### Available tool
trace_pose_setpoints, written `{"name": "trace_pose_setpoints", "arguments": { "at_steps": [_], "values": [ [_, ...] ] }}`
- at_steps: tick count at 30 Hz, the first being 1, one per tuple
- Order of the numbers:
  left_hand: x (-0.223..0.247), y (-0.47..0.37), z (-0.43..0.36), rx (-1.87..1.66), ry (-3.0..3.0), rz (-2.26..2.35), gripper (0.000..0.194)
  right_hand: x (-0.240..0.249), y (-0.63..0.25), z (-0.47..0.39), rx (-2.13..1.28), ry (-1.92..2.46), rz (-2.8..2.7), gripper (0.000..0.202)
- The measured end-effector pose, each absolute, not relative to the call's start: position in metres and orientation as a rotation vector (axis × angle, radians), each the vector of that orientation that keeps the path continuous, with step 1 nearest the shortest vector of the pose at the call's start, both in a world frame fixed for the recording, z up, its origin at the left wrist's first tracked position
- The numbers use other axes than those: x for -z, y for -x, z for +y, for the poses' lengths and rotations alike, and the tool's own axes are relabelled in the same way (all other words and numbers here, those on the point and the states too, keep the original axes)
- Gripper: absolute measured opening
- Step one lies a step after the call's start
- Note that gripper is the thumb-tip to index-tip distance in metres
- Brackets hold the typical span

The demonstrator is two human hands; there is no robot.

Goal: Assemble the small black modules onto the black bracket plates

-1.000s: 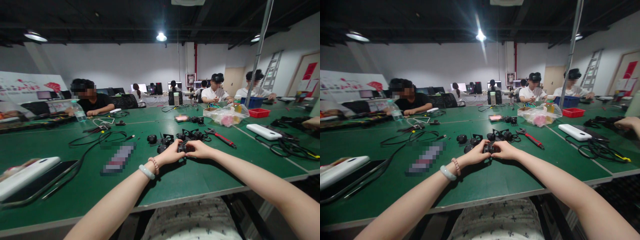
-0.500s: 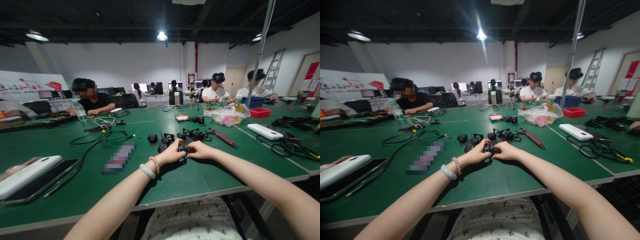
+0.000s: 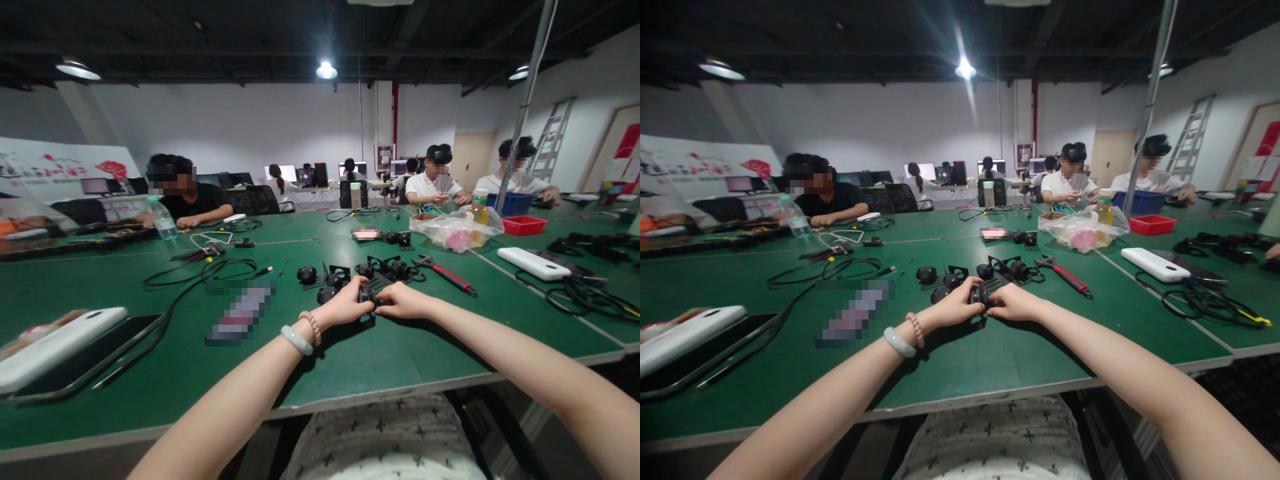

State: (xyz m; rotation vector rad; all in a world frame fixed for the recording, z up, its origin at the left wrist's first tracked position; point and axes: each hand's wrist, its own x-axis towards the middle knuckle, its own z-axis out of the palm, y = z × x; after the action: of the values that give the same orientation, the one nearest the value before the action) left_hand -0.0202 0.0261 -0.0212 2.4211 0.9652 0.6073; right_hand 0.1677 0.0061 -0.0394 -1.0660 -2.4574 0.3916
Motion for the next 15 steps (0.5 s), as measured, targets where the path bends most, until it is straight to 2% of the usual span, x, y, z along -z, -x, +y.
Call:
{"name": "trace_pose_setpoints", "arguments": {
  "at_steps": [15],
  "values": [
    [0.0171,0.0199,0.0219,-0.602,-2.369,0.987,0.051,0.0366,-0.1655,0.0031,-0.316,0.999,-2.472,0.016]
  ]
}}
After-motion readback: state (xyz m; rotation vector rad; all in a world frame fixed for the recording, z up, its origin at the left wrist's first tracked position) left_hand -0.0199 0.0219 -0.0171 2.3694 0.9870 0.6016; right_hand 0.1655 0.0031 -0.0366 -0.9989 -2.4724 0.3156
